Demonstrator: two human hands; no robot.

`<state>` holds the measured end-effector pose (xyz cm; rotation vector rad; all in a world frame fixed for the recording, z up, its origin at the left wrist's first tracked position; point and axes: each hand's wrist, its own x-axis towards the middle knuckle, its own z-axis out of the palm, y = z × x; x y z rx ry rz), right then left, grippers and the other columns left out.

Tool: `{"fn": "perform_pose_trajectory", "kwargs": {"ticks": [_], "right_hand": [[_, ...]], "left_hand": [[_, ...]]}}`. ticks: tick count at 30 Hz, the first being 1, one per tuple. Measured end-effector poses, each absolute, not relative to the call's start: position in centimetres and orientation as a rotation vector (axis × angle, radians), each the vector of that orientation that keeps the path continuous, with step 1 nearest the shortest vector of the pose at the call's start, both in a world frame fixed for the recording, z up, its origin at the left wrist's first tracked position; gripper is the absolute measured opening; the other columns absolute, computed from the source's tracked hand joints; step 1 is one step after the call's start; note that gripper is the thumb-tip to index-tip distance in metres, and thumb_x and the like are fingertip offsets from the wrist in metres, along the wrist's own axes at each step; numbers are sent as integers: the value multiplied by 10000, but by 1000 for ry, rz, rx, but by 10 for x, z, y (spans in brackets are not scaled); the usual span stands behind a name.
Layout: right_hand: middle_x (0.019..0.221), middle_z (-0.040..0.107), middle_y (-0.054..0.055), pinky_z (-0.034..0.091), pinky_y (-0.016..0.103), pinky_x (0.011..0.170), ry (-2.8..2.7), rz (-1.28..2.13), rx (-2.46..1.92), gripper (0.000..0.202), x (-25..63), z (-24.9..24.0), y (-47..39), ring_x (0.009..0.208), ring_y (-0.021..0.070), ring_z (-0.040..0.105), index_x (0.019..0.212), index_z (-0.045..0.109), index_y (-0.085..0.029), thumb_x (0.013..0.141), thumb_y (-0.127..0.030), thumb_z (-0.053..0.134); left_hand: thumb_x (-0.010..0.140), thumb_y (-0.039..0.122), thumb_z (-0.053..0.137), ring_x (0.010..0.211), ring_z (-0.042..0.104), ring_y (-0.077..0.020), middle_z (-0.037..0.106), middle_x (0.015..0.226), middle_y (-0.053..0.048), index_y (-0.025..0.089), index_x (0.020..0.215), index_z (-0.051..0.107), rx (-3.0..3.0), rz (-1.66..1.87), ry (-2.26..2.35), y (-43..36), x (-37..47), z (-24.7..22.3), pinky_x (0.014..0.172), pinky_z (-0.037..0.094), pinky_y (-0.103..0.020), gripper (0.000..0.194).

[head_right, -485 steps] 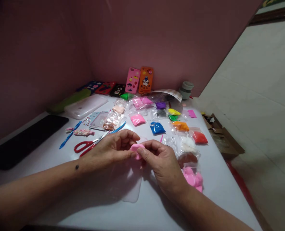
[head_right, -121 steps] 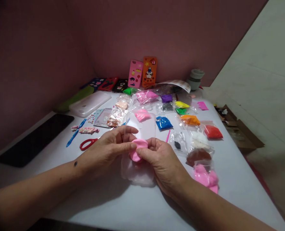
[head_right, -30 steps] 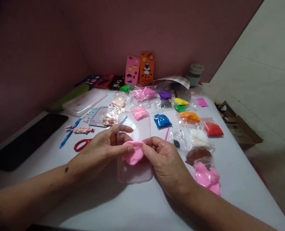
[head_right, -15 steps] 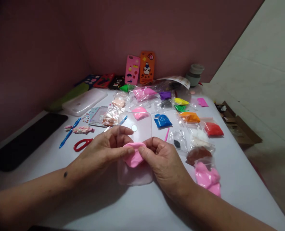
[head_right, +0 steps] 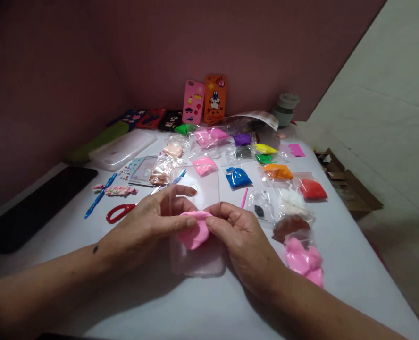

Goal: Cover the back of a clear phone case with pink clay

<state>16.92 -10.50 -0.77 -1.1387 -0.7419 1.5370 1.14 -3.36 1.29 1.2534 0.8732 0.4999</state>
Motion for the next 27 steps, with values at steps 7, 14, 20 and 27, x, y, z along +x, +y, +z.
{"fn": "perform_pose_trajectory", "kwargs": {"ticks": [7,14,20,27], "right_hand": [[722,602,7,396,279,648,-889,1445,-1268,189,170,-12,-103,709,149,534,780,644,-165,784,-338,719],[724,597,5,389,271,630,-864,1460,-1266,177,169,-15,-104,676,133,516,792,643,-162,809,-332,691],[760,618,23,394,284,654,-905,1424,-1286,168,169,-13,-102,706,149,519,783,646,-168,828,-328,664],[709,559,-2,374,281,625,-915,1405,-1266,173,171,-12,-104,683,148,492,753,624,-185,821,-336,674]], "left_hand": [[726,219,727,650,567,-114,590,718,35,180,1092,455,1185,587,842,-35,14,12,622,402,-247,457],[732,160,698,619,551,-89,587,697,49,175,1043,469,1153,618,846,-34,13,12,611,408,-229,387],[728,165,697,641,580,-109,612,721,35,178,1050,480,1167,605,868,-33,12,12,616,415,-240,388],[734,178,698,645,579,-114,612,720,33,176,1056,469,1161,610,850,-33,12,11,617,410,-239,395]]}}
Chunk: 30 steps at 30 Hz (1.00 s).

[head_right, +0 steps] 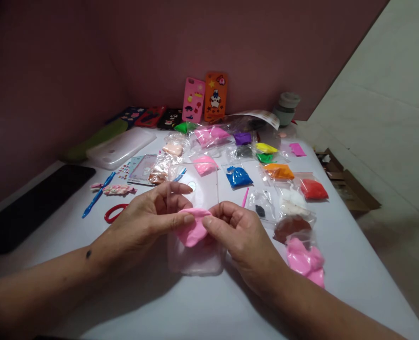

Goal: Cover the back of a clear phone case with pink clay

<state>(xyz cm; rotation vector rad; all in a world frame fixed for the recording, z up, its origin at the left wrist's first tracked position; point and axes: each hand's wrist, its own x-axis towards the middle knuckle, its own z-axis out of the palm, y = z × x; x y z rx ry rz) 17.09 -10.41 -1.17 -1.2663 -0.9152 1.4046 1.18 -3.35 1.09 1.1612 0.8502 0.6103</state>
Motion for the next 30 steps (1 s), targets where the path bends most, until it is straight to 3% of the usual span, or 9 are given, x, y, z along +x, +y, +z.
{"fn": "perform_pose_trajectory", "kwargs": {"ticks": [5,17,22,30], "right_hand": [[682,528,-15,330,260,573,-914,1335,-1333,271,170,-15,-104,626,116,426,724,591,-175,836,-412,662],[703,513,-8,360,273,618,-872,1389,-1174,227,169,-12,-104,662,132,434,724,597,-195,910,-320,562],[687,537,-6,357,275,596,-963,1345,-1329,185,169,-12,-103,659,139,461,739,614,-183,829,-336,664],[715,559,-9,346,257,592,-889,1426,-1261,172,168,-12,-105,651,117,458,759,618,-175,849,-318,652]], "left_hand": [[734,160,692,632,553,-94,591,717,44,174,1051,466,1147,594,839,-33,12,10,614,403,-233,389],[737,167,698,661,582,-112,614,746,17,166,1049,479,1130,621,852,-33,12,11,633,426,-247,381],[722,166,711,635,581,-106,608,719,34,181,1032,481,1099,640,844,-33,12,11,606,423,-226,386],[732,130,696,629,567,-96,605,718,30,169,1037,483,1091,638,842,-33,11,10,604,414,-223,374]]}}
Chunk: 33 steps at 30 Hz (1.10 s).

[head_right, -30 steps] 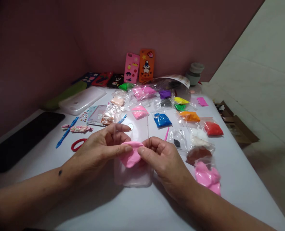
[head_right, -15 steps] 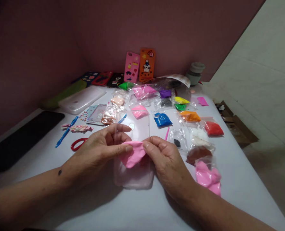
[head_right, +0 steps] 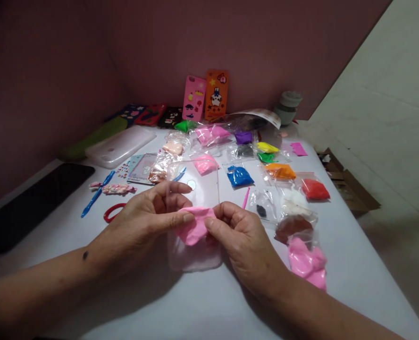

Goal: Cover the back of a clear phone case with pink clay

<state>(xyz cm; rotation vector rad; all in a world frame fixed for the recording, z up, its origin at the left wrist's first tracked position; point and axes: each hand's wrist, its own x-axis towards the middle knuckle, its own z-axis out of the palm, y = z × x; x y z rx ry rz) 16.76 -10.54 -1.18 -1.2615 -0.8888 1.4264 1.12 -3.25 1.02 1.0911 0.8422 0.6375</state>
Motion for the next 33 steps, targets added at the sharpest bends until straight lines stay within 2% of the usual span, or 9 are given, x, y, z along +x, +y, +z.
{"fn": "perform_pose_trajectory", "kwargs": {"ticks": [8,13,26,33], "right_hand": [[737,568,1,374,270,623,-912,1418,-1195,177,170,-12,-103,690,138,493,783,626,-186,834,-348,673],[671,538,-11,351,265,566,-943,1315,-1335,280,169,-12,-101,624,126,450,712,592,-184,798,-430,696],[705,516,-12,346,271,593,-957,1313,-1357,254,170,-14,-102,658,130,442,746,586,-194,884,-407,600],[716,521,-8,381,273,642,-911,1339,-1111,277,170,-14,-101,678,138,454,717,591,-200,923,-381,551]], "left_hand": [[725,142,704,641,585,-111,615,723,26,177,1029,483,1090,660,854,-34,12,11,612,423,-231,378],[715,134,710,628,569,-96,589,678,50,168,1015,493,1118,641,851,-34,13,10,605,427,-217,372],[733,152,705,637,568,-86,605,714,40,170,1037,494,1124,624,869,-32,12,10,615,423,-224,370],[712,141,730,602,563,-78,600,678,52,161,1008,515,1055,699,844,-35,13,8,582,410,-205,367]]}}
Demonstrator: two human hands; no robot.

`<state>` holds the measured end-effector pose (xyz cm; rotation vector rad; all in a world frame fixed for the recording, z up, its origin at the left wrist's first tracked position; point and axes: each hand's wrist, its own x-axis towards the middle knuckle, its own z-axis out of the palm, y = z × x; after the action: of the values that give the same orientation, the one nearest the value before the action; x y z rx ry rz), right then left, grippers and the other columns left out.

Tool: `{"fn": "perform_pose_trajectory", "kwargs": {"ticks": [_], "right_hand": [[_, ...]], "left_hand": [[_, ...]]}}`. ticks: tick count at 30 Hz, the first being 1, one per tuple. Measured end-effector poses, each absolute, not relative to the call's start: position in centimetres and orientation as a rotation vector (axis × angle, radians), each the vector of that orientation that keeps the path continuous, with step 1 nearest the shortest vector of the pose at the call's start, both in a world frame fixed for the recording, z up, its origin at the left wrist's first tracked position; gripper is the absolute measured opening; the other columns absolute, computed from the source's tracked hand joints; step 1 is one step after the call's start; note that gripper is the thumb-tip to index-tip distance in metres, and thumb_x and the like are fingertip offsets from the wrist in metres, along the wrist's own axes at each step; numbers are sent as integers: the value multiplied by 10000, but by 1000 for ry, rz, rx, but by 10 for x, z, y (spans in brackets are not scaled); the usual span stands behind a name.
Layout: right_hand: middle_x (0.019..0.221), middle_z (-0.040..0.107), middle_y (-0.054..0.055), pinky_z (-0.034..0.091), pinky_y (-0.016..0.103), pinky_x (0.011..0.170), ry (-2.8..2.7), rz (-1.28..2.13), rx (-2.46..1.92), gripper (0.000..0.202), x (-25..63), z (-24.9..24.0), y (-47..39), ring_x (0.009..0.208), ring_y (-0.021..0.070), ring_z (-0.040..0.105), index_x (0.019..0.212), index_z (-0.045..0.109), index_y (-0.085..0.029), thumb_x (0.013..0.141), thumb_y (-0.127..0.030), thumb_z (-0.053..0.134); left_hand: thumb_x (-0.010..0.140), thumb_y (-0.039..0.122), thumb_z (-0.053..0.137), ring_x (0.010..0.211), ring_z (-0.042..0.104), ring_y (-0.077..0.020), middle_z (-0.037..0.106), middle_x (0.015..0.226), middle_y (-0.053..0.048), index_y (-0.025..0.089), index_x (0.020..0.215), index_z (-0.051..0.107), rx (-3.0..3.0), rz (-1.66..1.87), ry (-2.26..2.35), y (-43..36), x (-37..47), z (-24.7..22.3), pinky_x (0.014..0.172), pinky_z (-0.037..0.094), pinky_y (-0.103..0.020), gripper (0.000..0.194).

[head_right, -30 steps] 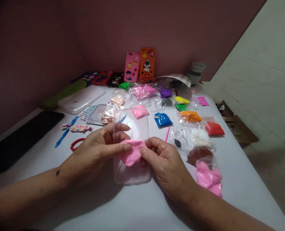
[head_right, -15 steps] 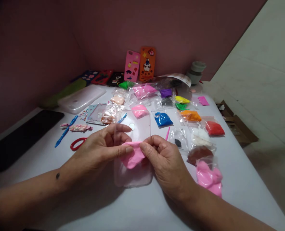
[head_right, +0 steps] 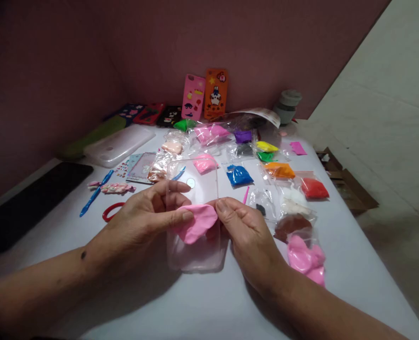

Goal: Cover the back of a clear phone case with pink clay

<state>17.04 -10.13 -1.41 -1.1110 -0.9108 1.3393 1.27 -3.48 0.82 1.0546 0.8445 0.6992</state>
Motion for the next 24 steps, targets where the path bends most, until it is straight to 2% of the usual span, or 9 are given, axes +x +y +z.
{"fn": "perform_pose_trajectory", "kwargs": {"ticks": [5,8,14,24], "right_hand": [[702,528,-15,366,259,602,-938,1304,-1207,247,172,-18,-101,652,127,443,767,598,-196,902,-402,584],[660,518,-30,348,239,567,-971,1245,-1317,255,171,-16,-100,617,108,438,725,584,-183,863,-390,638],[617,500,-39,332,229,538,-1081,1112,-1464,316,169,-9,-101,580,96,425,685,551,-179,885,-422,576],[644,470,-31,338,236,540,-993,1174,-1359,331,170,-13,-102,594,110,394,672,548,-191,904,-428,556]], "left_hand": [[709,138,728,606,570,-82,604,686,49,163,1010,512,1058,692,860,-35,12,9,595,412,-208,371],[719,143,716,625,580,-92,613,703,42,166,1021,498,1091,662,857,-34,12,10,613,420,-222,374],[730,135,698,635,579,-88,613,710,43,156,1027,488,1117,642,855,-33,12,9,616,412,-223,365],[727,122,712,611,571,-67,604,695,61,155,1025,488,1072,665,844,-32,13,9,607,416,-200,375]]}}
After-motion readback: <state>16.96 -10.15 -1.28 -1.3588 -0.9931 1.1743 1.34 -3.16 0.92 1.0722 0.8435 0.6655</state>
